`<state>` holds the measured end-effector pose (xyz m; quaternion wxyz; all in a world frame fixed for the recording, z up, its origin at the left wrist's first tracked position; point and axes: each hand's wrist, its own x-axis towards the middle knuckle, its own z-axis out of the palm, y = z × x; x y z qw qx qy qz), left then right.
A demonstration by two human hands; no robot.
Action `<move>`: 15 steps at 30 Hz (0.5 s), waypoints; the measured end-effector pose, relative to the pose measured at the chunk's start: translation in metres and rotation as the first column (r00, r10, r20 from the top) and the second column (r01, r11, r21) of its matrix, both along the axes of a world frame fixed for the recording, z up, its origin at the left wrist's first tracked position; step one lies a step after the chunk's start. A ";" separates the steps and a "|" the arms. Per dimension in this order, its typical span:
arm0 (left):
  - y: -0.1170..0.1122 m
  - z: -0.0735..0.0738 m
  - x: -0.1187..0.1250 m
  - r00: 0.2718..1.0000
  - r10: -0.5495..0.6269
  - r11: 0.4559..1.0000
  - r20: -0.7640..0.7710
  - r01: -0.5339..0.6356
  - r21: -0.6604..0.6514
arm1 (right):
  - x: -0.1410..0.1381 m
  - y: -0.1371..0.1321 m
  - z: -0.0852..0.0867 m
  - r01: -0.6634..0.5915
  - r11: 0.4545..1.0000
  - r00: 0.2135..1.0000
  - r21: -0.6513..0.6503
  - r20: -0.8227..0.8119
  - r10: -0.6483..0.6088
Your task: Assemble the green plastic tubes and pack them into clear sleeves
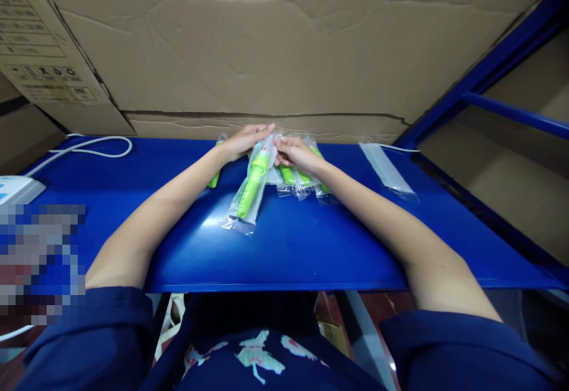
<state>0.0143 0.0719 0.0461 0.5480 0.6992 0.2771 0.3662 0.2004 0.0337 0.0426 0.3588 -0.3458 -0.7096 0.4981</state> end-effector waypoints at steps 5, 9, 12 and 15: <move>-0.001 -0.001 0.003 0.993 0.120 0.977 -0.006 -0.118 0.175 | -0.003 -0.001 -0.003 0.103 0.993 0.994 0.051 0.024 -0.105; -0.007 0.006 0.008 0.980 0.199 0.955 0.007 -0.196 0.225 | -0.003 -0.002 -0.001 0.159 0.979 0.982 0.124 0.080 -0.169; -0.013 0.010 0.012 0.981 0.191 0.955 0.016 -0.190 0.227 | -0.004 -0.003 0.000 0.197 0.955 0.966 0.224 0.123 -0.228; -0.014 0.012 0.013 0.983 0.186 0.941 0.008 -0.180 0.287 | -0.004 -0.004 0.000 0.221 0.910 0.950 0.351 0.132 -0.282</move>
